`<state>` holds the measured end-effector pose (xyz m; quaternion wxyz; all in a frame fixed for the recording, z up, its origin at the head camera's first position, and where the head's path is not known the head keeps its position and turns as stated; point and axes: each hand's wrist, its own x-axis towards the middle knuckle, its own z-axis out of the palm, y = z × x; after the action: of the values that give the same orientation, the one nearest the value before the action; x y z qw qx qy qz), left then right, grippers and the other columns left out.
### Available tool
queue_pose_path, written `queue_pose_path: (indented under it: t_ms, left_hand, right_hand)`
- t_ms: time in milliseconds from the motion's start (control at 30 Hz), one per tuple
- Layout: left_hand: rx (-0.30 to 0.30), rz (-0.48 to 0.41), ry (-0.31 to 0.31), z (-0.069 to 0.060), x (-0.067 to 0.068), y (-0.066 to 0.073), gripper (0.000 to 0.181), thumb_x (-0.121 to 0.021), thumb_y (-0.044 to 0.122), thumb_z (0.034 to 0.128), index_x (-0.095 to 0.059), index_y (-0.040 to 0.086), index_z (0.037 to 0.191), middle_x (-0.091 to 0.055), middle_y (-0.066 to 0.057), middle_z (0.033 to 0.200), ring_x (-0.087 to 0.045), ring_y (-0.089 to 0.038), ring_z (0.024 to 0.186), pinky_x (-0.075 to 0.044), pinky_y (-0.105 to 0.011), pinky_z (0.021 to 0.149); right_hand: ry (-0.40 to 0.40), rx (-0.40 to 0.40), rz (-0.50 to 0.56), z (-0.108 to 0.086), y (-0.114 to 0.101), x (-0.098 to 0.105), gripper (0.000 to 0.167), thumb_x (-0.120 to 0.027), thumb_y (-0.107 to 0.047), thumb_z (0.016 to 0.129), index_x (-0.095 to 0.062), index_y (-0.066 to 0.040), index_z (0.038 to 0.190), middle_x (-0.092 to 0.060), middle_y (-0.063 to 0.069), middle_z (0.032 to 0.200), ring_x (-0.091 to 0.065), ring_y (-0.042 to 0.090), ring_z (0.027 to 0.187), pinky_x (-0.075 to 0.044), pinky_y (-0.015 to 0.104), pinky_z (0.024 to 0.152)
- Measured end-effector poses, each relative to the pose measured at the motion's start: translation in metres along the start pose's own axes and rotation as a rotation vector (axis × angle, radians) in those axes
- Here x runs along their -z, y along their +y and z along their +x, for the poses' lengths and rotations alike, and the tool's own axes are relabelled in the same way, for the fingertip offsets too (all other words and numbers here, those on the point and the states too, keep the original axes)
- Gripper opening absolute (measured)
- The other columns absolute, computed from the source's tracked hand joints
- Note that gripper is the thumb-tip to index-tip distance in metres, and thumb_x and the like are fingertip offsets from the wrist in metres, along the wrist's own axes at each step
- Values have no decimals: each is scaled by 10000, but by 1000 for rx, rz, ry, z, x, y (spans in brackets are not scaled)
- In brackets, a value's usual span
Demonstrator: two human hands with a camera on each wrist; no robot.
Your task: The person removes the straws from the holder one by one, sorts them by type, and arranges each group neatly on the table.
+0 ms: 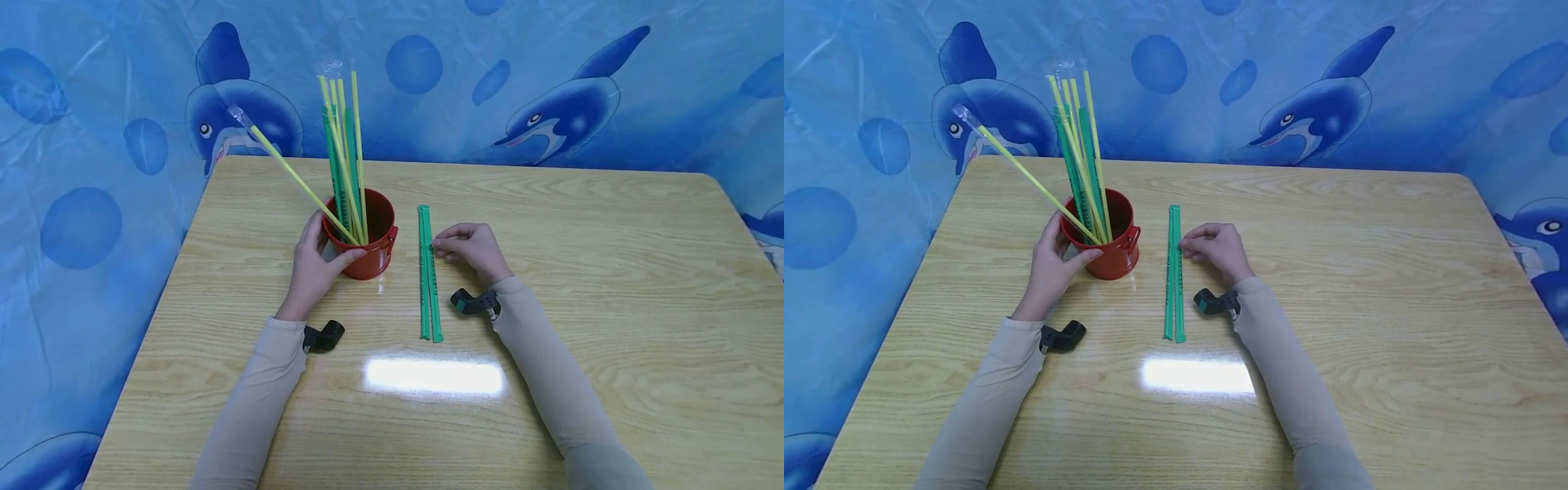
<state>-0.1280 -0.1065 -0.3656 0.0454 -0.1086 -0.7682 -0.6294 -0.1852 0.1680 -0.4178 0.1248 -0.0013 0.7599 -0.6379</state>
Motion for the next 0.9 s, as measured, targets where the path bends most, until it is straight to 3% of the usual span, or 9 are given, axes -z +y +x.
queue_pose_path:
  t_ms: [267, 433, 667, 900]
  left_hand:
    - [9, 6, 4, 0, 1, 0, 767, -703, 9, 831, -266, 1, 1461, -333, -174, 1448, -324, -242, 1343, -314, -361, 1089]
    - [16, 11, -1, 1, 0, -1, 769, -708, 25, 831, -268, 10, 1462, -336, -163, 1449, -328, -237, 1341, -319, -362, 1085]
    - [19, 10, -3, 1, 0, -2, 772, -710, 31, 830, -266, 10, 1462, -335, -166, 1449, -322, -247, 1343, -313, -372, 1088]
    - [17, 3, -3, 0, 0, -1, 771, -704, 29, 834, -258, 3, 1462, -333, -174, 1448, -319, -250, 1350, -308, -372, 1090]
  right_hand:
    - [68, 64, 64, -1, -2, -2, 285, -684, -50, 854, -618, 134, 1061, -686, 55, 833, -680, 147, 736, -562, 261, 690]
    - [111, 102, 49, -5, -10, -6, 322, -698, -88, 850, -616, 122, 1080, -670, 54, 847, -662, 167, 777, -558, 280, 730]
    - [82, 189, 51, -13, -30, -16, 285, -682, -101, 869, -633, 101, 1063, -667, 40, 866, -655, 156, 794, -555, 281, 726]
    - [29, 260, 103, -15, -51, -27, 222, -693, -90, 856, -659, 66, 1009, -665, 69, 857, -645, 286, 814, -554, 368, 760]
